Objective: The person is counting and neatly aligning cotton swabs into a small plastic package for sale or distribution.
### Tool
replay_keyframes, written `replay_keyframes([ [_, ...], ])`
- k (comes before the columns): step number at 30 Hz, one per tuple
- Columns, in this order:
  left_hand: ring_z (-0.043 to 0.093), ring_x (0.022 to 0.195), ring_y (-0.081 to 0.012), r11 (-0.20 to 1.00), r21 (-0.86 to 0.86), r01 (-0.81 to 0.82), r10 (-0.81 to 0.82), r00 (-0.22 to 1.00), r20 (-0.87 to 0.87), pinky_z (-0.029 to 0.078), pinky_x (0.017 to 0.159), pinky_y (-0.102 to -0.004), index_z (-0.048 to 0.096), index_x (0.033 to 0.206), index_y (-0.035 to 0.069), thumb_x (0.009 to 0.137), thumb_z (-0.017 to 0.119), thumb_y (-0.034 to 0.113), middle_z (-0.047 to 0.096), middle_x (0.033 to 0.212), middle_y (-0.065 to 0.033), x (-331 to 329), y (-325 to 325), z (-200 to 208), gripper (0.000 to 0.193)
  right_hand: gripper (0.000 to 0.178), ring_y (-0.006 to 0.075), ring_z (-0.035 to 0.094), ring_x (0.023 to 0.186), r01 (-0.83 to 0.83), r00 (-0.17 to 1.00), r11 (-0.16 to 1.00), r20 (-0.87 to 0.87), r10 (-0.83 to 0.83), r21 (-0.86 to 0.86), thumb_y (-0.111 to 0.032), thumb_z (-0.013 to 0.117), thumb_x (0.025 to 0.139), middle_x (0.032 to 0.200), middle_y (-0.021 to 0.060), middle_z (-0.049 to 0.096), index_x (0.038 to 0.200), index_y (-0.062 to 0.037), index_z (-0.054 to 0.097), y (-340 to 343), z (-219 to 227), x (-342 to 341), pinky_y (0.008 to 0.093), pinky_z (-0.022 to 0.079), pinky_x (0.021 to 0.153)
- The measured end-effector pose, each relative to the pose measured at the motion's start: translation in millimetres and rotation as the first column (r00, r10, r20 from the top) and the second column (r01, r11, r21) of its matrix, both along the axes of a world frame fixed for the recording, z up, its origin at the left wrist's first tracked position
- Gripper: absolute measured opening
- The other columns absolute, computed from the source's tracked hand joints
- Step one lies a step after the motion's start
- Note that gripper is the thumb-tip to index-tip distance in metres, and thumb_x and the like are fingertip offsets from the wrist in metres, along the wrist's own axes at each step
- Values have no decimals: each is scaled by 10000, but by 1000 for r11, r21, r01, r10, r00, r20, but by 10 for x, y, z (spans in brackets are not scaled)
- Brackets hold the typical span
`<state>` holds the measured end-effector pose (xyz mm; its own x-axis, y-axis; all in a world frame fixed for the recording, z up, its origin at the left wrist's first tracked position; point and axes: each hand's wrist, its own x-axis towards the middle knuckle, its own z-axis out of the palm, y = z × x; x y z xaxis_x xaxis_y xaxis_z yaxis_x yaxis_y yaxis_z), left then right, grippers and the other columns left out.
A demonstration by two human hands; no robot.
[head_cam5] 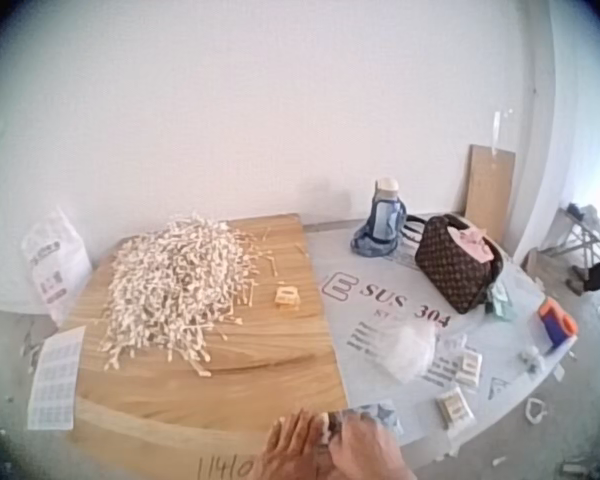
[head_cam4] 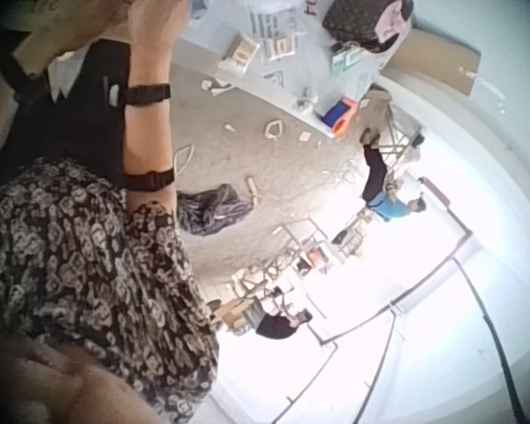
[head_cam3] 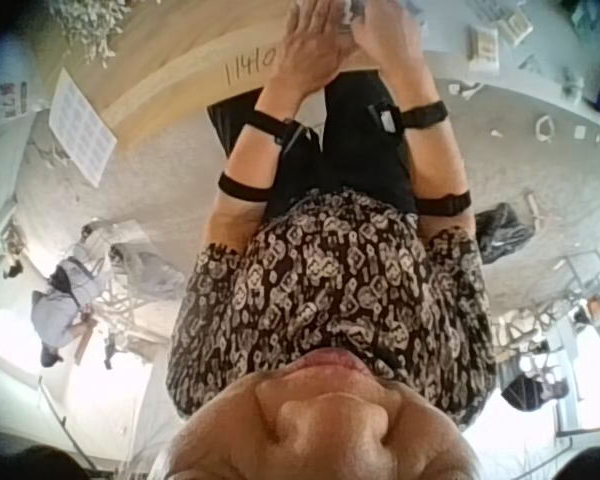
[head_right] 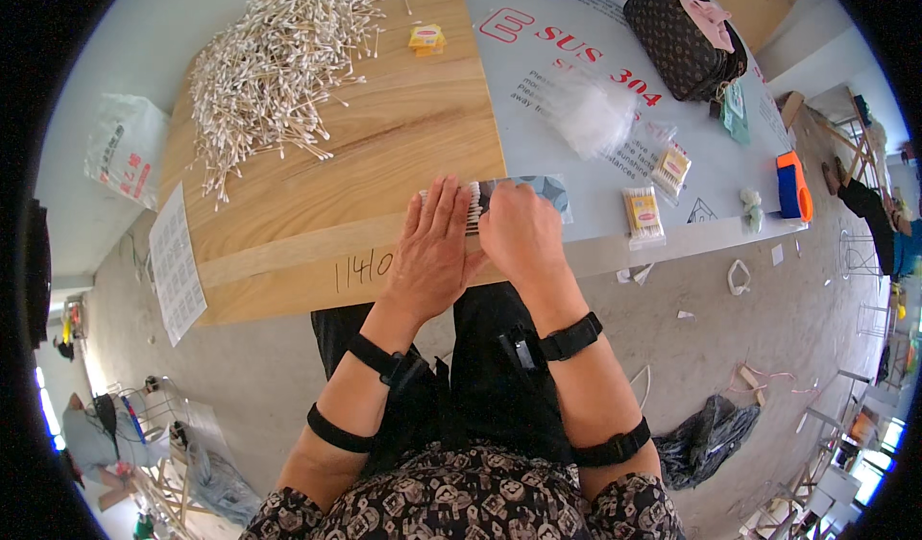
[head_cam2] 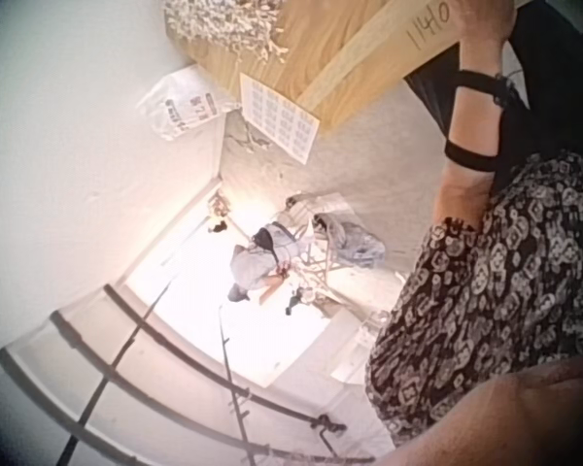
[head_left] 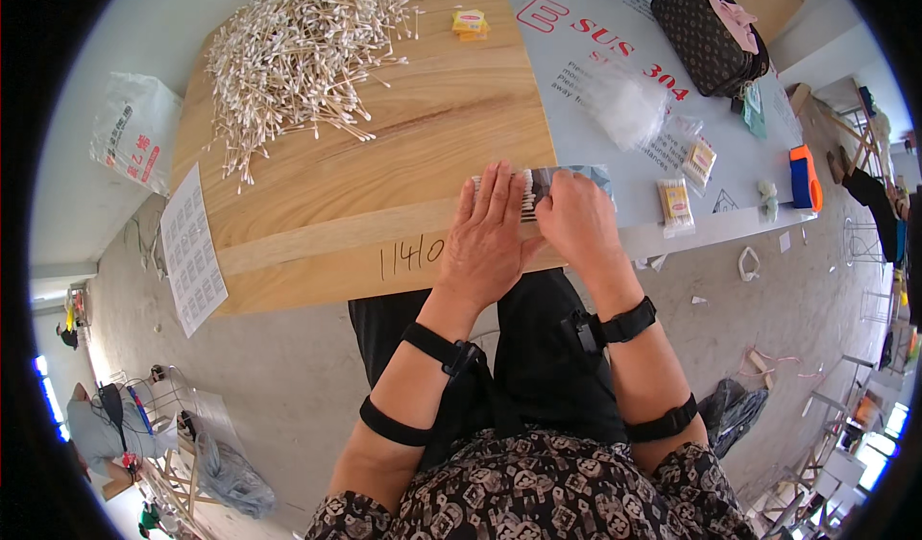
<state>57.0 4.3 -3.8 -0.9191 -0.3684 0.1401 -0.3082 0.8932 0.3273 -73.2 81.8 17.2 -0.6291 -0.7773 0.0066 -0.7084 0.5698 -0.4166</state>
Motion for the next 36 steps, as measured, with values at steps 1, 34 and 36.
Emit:
replay_keyframes([
  [1, 211, 1451, -345, 1000, 1, -7, 7, 1000, -6, 178, 1173, -485, 293, 1467, -15, 922, 563, 377, 251, 1545, -208, -2, 1, -7, 724, 166, 407, 660, 764, -1, 1000, 1000, 1, 1, 1, -136, 609, 792, 842, 231, 654, 831, 25, 619, -24, 12, 11, 460, 545, 694],
  [34, 255, 1438, -314, 999, 41, -18, 20, 998, -51, 191, 1179, -462, 383, 1432, 23, 933, 539, 300, 333, 1512, -173, -157, -5, -41, 591, 178, 320, 626, 611, 135, 866, 966, 500, -6, -222, -115, 640, 701, 648, 207, 628, 694, 61, 615, 82, -85, -282, 403, 498, 609],
  [36, 293, 1416, -321, 997, 54, -49, 55, 990, -128, 215, 1166, -473, 426, 1394, 31, 899, 581, 251, 372, 1481, -167, -122, -13, -16, 564, 182, 314, 631, 617, 137, 863, 968, 505, -13, -210, -111, 653, 697, 662, 210, 634, 700, 67, 618, 73, -50, -265, 397, 501, 617],
])
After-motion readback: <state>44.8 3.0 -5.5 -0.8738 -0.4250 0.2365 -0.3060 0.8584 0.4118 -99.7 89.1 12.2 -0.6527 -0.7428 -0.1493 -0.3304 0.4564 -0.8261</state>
